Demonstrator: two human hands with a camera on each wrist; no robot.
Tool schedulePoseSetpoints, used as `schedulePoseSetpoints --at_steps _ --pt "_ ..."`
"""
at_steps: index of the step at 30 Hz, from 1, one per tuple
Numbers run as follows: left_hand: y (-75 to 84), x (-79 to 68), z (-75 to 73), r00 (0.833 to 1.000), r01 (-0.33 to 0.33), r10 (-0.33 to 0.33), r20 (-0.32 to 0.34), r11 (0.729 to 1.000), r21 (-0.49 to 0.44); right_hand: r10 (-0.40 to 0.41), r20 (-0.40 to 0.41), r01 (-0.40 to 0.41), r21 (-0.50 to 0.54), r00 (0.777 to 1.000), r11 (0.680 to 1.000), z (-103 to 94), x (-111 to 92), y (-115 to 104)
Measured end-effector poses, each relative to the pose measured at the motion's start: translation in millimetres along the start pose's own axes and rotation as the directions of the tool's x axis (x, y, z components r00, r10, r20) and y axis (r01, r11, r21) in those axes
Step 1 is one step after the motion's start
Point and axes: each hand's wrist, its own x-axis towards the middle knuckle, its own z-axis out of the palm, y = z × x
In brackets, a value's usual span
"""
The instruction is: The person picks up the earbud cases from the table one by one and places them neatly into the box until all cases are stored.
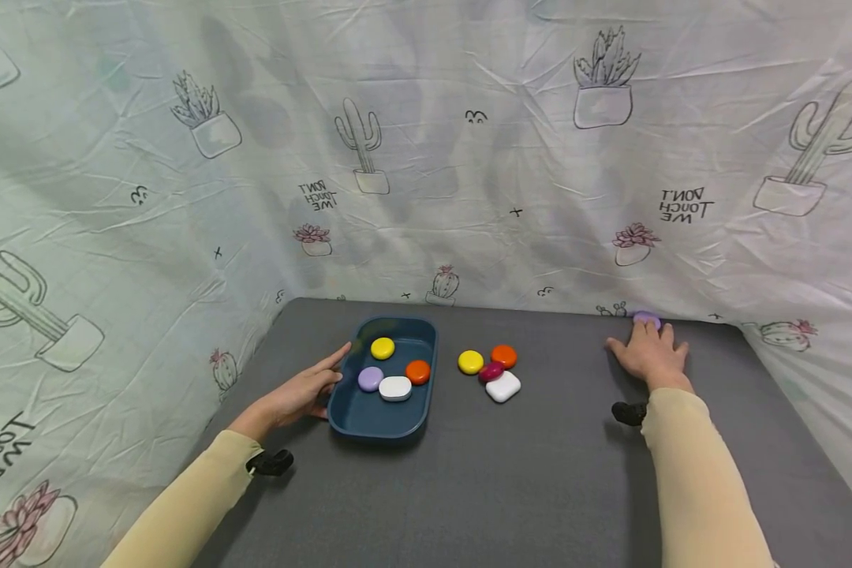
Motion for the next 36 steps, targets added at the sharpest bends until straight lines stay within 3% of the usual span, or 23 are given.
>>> schedulePoseSetpoints --at_steps 23,29,36 --pt "2.5 2.1 -1.1 1.000 -0.002 0.002 0.007 1.000 0.007 0.025 0.094 -0.023 -0.018 0.995 1.000 -8.5 9.4 9.8" --pt "3.7 2.4 -0.7 1.000 0.009 -0.009 0.003 1.000 0.002 -0.037 0.062 0.042 -0.080 0.997 0.996 -6.7 9.2 10.6" --pt "1.1 1.8 -0.8 1.000 0.005 -0.005 0.006 1.000 0.010 -0.164 0.021 0.165 -0.167 0.986 0.972 4.0 -3.2 -4.6"
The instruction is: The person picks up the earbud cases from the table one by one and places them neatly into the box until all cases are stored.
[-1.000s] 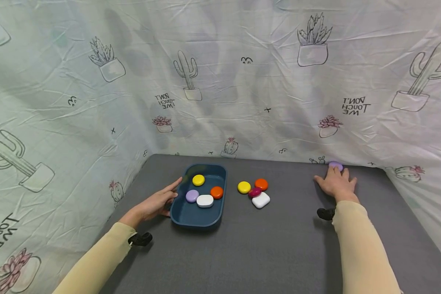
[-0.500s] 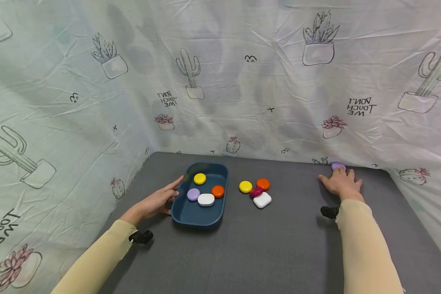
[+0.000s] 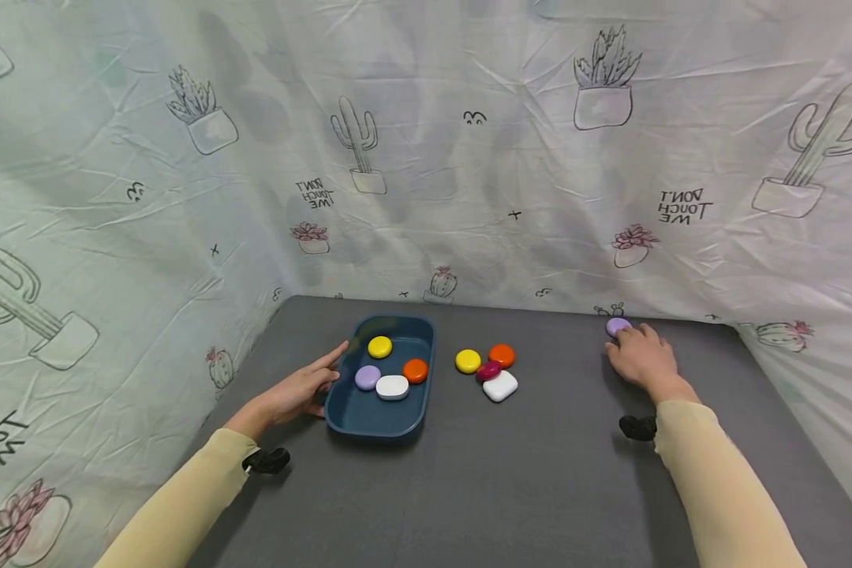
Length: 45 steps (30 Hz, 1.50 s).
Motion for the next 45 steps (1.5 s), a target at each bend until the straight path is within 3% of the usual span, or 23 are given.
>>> schedulePoseSetpoints --at_steps 8,15,21,31,35,41,45 --pt "-0.1 4.1 -5.3 1.000 -0.011 0.011 0.008 1.000 0.002 -0.121 -0.038 0.120 -0.029 0.992 0.992 5.6 -14.0 -30.1" --pt "-0.5 9.7 -9.9 1.000 -0.003 0.003 0.012 1.000 0.006 -0.254 -0.092 0.245 -0.101 0.963 0.964 8.9 -30.4 -57.5" --pt "0.3 8.4 -8.6 1.000 -0.007 0.007 0.019 1.000 -0.005 -0.320 -0.039 0.313 -0.122 0.947 0.942 6.8 -46.4 -77.7" --pt "0.9 8.5 -7.0 1.000 -0.007 0.007 0.014 1.000 0.002 -0.371 0.050 0.374 -0.057 0.927 0.926 1.3 -67.3 -93.5" --pt "-1.0 10.3 -8.1 1.000 -0.012 0.012 0.015 1.000 0.010 -0.371 0.003 0.371 -0.046 0.928 0.927 6.4 -68.8 -92.3" --pt "-1.8 8.8 -8.7 1.000 -0.020 0.019 0.021 1.000 0.017 -0.316 -0.095 0.319 0.019 0.944 0.948 15.4 -64.4 -87.5" --pt "-2.4 8.4 -9.1 1.000 -0.017 0.017 0.021 1.000 0.016 -0.277 -0.118 0.284 0.046 0.953 0.958 19.1 -57.4 -84.8"
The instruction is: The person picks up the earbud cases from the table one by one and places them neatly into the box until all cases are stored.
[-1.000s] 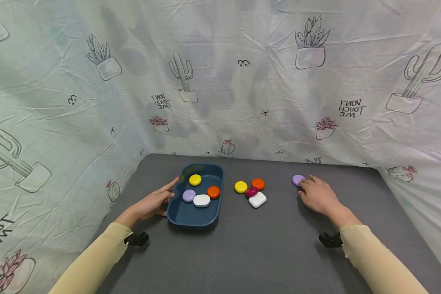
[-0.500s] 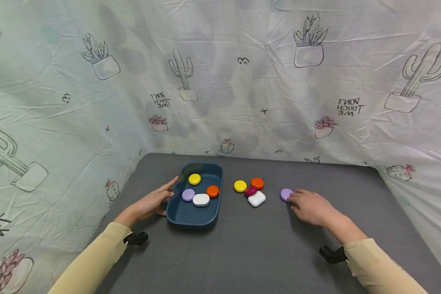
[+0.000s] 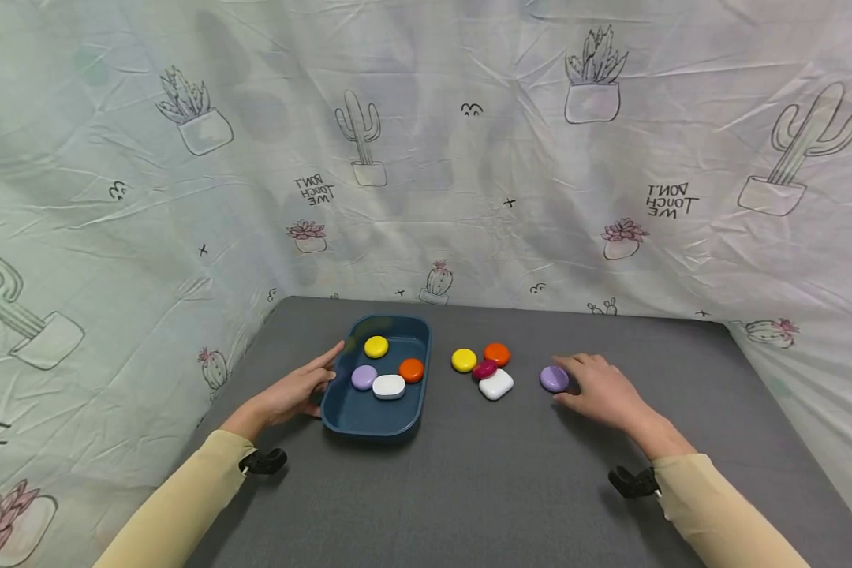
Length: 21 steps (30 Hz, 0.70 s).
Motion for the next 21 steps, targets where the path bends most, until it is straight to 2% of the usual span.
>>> schedulePoseSetpoints --at_steps 11,21 --pt "0.6 -0.1 0.3 1.000 0.000 0.000 0.003 1.000 -0.011 0.066 0.009 -0.067 0.081 0.998 0.994 14.6 11.9 20.3" --pt "4.0 1.8 1.7 1.000 0.014 -0.014 -0.003 1.000 -0.009 0.076 0.024 -0.078 0.136 0.997 0.988 12.2 17.9 25.7"
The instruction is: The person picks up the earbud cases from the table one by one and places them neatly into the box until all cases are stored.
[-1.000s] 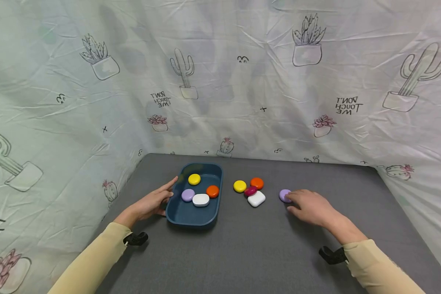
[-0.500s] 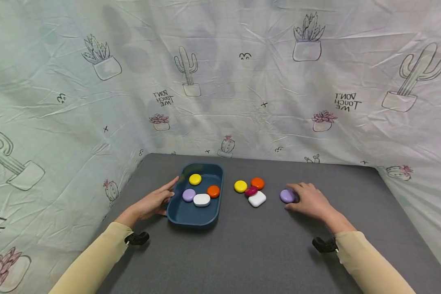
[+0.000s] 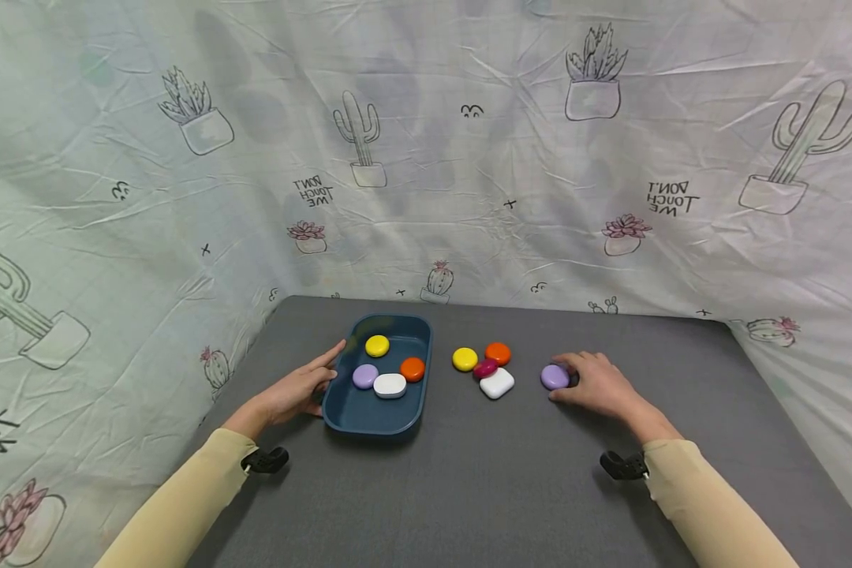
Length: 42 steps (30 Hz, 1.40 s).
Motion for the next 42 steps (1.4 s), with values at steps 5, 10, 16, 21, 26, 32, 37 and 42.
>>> schedulePoseSetpoints --at_steps 5,10,16,21,26,32,37,42 --pt "2.0 3.1 4.3 1.000 0.003 -0.003 -0.016 1.000 -0.006 -0.019 0.004 0.019 0.020 1.000 1.000 -2.3 8.5 8.4" --pt "4.2 5.4 9.6 0.999 0.008 -0.009 -0.035 1.000 -0.017 -0.029 0.016 0.028 0.024 0.999 0.999 -3.3 16.5 17.2" --pt "4.9 5.9 13.2 0.999 0.010 -0.011 -0.050 1.000 -0.009 -0.054 0.007 0.054 0.041 0.999 0.998 -6.4 20.6 18.2" --pt "4.6 6.8 13.3 0.999 0.004 -0.005 -0.050 1.000 -0.010 -0.094 -0.027 0.096 0.055 0.995 0.994 -14.7 28.9 3.1" --pt "3.2 7.9 12.7 0.999 0.007 -0.008 -0.050 1.000 -0.013 -0.107 -0.013 0.108 0.076 0.994 0.991 -22.2 44.3 -28.5" --pt "2.2 7.5 11.9 0.999 0.010 -0.011 -0.045 1.000 -0.019 -0.166 0.010 0.163 0.145 0.986 0.976 -21.6 65.5 -72.4" --pt "2.8 6.8 12.5 0.998 0.017 -0.017 -0.055 1.000 -0.014 -0.252 0.030 0.245 0.156 0.967 0.957 -17.6 84.5 -106.0" --pt "3.8 6.4 12.6 0.998 0.021 -0.022 -0.065 1.000 -0.015 -0.310 0.070 0.300 0.124 0.948 0.946 -11.2 102.3 -136.2"
